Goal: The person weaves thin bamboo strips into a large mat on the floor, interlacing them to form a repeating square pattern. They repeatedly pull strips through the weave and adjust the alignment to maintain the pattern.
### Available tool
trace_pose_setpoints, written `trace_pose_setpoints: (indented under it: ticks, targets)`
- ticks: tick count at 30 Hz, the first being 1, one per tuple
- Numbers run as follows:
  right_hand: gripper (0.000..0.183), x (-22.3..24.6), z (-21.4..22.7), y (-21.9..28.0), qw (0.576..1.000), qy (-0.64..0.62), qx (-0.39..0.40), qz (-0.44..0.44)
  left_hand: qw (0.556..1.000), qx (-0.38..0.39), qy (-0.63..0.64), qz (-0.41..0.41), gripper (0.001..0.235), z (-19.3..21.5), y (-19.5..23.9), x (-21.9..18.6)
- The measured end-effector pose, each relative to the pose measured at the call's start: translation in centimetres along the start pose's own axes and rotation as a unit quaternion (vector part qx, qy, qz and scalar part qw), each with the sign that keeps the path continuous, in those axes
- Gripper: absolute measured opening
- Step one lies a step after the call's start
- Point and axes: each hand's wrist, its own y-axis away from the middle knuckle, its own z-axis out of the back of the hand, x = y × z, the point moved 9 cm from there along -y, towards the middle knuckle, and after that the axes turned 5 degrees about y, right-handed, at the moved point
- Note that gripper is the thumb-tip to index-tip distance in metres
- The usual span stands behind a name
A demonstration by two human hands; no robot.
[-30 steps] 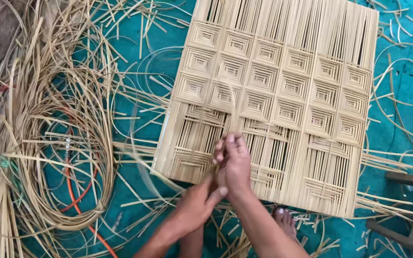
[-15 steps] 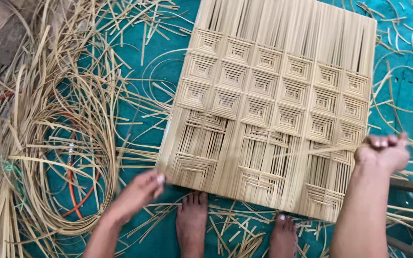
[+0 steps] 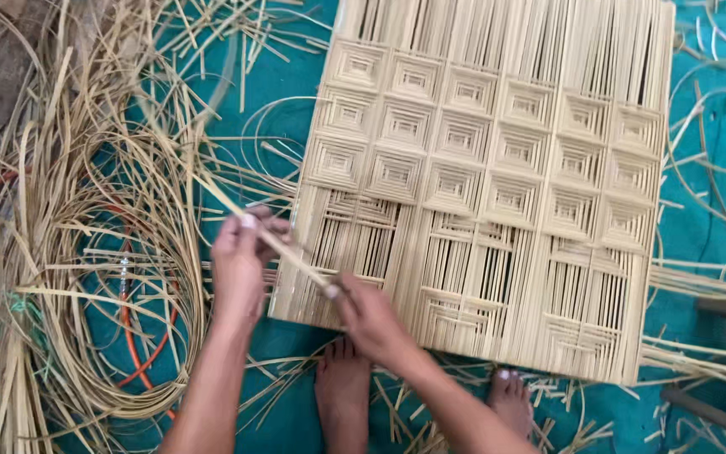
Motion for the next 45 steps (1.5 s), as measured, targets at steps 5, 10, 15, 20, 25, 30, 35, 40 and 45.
trace_pose_setpoints:
  ticks: [5, 10, 15, 20, 25, 30, 35, 40, 45]
  targets:
    - [0.020, -4.8, 2.5, -0.1, 0.998, 0.050, 0.010, -0.047, 0.743, 0.115, -0.574, -0.324, 0.019, -3.9, 6.4, -0.5]
    - [0.019, -2.1, 9.4, 0.7, 0.999, -0.035, -0.014, -0.019, 0.770, 0.358, -0.477, -0.224, 0.033, -3.6, 4.8, 5.5]
    - [0.019, -4.8, 11.3, 1.6, 0.999, -0.006, -0.048, -0.007, 0.796, 0.331, -0.485, -0.149, 0.021, -3.2, 5.3, 4.0]
    - [0.015, -3.3, 7.1, 0.5, 0.998, -0.014, -0.003, 0.056, 0.834, 0.292, -0.461, -0.078, 0.021, -3.0, 5.3, 5.8]
    - [0.016, -5.1, 8.9, 1.0, 0.995, 0.087, -0.041, 0.030, 0.732, 0.151, -0.629, -0.214, 0.015, 2.1, 4.0, 1.6]
    - [0.014, -3.6, 1.3, 1.4, 0.995, 0.068, 0.069, 0.016, 0.757, 0.262, -0.570, -0.184, 0.018, -4.0, 9.6, 7.3]
    - [0.017, -4.7, 5.2, 1.5, 0.997, -0.038, 0.064, -0.024, 0.791, 0.284, -0.531, -0.111, 0.022, -2.8, 9.0, 6.2]
    - [0.036, -5.5, 3.6, 1.0, 0.982, -0.183, 0.032, -0.023, 0.799, 0.302, -0.511, -0.099, 0.021, -3.0, 9.1, 6.5]
    - [0.030, -5.5, 4.2, 1.3, 0.971, -0.226, -0.064, 0.040, 0.858, 0.305, -0.403, -0.091, 0.032, -3.6, 8.7, 4.7]
